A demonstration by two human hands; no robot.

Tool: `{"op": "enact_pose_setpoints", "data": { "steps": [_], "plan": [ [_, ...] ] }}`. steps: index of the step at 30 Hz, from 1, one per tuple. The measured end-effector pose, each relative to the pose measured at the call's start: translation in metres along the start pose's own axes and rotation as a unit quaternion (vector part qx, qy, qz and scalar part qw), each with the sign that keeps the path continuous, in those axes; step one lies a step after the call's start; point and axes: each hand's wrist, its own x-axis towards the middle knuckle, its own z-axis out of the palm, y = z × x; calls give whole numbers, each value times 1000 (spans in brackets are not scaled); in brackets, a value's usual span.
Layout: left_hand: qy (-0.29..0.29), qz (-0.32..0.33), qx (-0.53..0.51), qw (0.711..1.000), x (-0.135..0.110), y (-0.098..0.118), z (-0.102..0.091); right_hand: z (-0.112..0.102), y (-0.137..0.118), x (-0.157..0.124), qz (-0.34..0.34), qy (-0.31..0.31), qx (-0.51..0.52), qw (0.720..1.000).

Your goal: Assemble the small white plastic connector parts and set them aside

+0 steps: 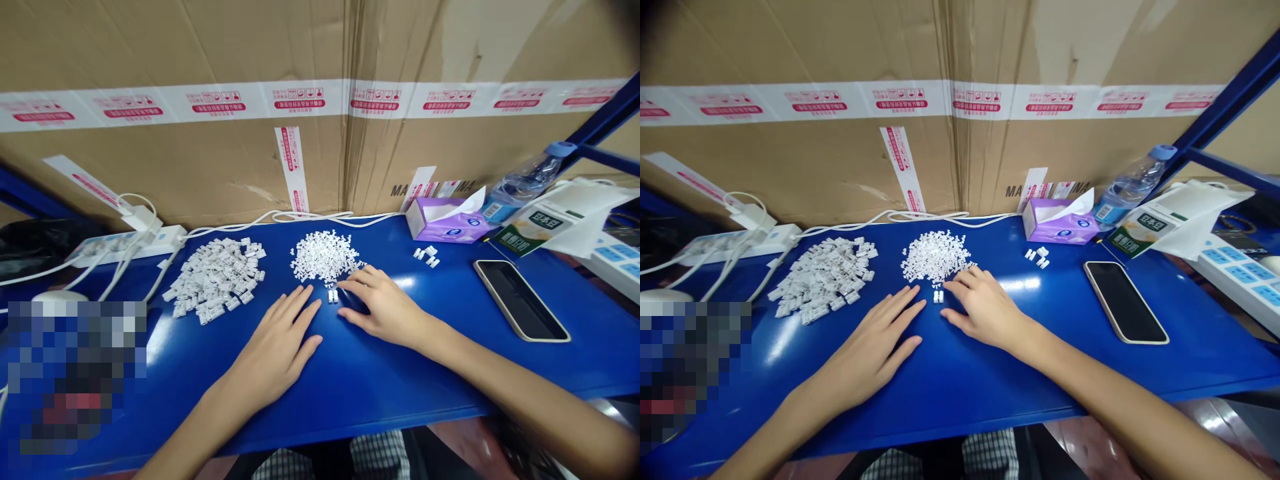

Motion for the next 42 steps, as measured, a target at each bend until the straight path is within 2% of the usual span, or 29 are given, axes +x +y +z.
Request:
{"op": "enact_pose_setpoints", "data": {
  "steps": [4,11,15,22,33,36,39,42],
  "plan": [
    [7,-6,32,999,-5,5,8,-3,-16,-22,16,-22,-49,998],
    [25,-15,55,998,-4,6,11,14,-25,-47,38,-31,-76,996],
    [25,-30,68,997,-5,7,13,16,-25,-48,46,-26,-89,995],
    [29,-36,83,996,-6,7,14,16,-26,-48,55,-52,-103,992],
    [27,-38,75,996,-6,8,12,12,-30,-43,61,-34,-95,993],
    [35,-35,69,996,-6,7,13,11,-38,-38,38,-26,-93,995],
    [38,-33,70,996,-6,6,15,10,-44,-34,-8,-44,-87,995],
    [35,-31,78,996,-5,5,16,8,-40,-33,-17,-53,-96,994]
  ]
}}
